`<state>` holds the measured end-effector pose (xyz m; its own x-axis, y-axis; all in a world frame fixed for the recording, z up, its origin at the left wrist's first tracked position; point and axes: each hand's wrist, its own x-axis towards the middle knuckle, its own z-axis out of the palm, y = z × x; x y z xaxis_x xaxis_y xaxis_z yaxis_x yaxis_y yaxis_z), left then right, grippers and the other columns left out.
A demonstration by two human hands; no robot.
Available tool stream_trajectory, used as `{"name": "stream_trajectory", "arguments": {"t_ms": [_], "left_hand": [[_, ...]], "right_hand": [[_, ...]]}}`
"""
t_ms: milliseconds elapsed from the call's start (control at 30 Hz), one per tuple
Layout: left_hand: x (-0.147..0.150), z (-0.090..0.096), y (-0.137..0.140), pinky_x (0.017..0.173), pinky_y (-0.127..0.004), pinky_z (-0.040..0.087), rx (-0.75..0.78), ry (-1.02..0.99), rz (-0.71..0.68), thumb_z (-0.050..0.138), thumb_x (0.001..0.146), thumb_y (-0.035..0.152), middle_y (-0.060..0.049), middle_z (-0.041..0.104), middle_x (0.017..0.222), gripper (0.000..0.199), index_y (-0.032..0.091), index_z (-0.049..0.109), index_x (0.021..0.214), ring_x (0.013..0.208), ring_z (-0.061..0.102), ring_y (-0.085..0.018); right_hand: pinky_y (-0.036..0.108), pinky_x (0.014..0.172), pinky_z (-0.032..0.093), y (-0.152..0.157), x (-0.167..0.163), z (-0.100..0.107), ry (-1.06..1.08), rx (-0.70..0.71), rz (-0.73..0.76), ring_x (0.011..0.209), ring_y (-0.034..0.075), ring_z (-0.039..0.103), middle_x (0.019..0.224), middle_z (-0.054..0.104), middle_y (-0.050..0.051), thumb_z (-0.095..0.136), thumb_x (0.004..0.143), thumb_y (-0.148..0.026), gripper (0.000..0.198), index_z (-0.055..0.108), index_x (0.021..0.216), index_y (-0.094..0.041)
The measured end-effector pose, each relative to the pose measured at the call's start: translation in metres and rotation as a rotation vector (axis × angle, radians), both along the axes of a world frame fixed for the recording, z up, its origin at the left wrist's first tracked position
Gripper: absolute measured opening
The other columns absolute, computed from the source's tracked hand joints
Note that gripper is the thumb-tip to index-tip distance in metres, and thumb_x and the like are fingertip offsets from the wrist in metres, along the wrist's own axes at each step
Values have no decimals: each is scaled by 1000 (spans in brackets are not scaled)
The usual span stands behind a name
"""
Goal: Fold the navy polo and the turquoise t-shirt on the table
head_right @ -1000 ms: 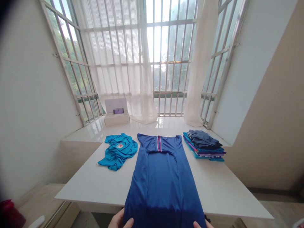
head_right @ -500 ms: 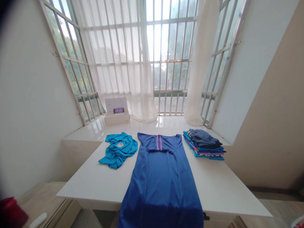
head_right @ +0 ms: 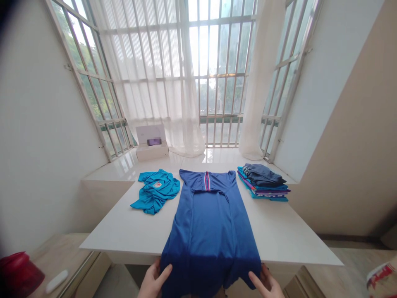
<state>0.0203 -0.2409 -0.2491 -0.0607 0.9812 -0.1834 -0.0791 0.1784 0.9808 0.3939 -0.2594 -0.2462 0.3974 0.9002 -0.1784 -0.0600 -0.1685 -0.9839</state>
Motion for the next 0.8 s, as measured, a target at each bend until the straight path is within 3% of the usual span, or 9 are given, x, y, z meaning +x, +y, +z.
{"name": "stream_trajectory", "arguments": {"t_ms": [133,300,367,467,533,667,800], "left_hand": [[-6,15,7,95,-41,53,67,-5,-39,77,62,67,-16,75,102,66,13,69,100,105,68,-34],[-20,29,-16,72,-32,54,136,573,118,63,79,57,-3,69,76,35,23,62,85,74,68,-23],[-9,43,-26,69,-28,51,162,642,0,57,85,51,-2,67,73,28,23,60,80,70,65,-20],[30,64,-31,68,-25,51,107,471,-455,60,84,40,-3,70,78,19,21,64,83,73,67,-19],[64,70,-30,77,-27,52,70,351,-675,65,79,31,-5,74,94,21,20,68,97,88,68,-22],[131,57,-21,99,-38,45,81,270,-614,73,72,26,-11,67,120,45,17,66,115,113,60,-28],[174,39,-19,83,-39,51,-73,-133,-628,79,72,42,-14,72,95,43,10,67,99,90,67,-28]], "right_hand": [[42,87,58,12,0,-10,86,35,-70,91,37,73,83,79,11,82,49,-60,53,74,79,-17],[40,77,60,5,-5,-4,130,-22,33,81,33,74,82,79,10,82,56,-57,50,75,82,-15],[40,75,60,-2,-6,6,105,-95,109,78,32,74,82,79,10,81,58,-56,48,76,83,-15],[41,76,59,-12,-5,20,3,-181,252,80,33,74,83,79,10,79,60,-55,46,78,82,-14],[41,77,58,-17,-2,23,-60,-206,354,83,33,73,84,78,11,77,63,-55,46,78,83,-13],[40,76,57,-30,5,16,-160,-217,339,85,34,71,83,77,12,80,58,-60,53,78,82,-13],[42,75,56,-47,11,13,-78,-136,490,81,32,71,84,77,11,73,67,-65,57,78,89,-13]]}}
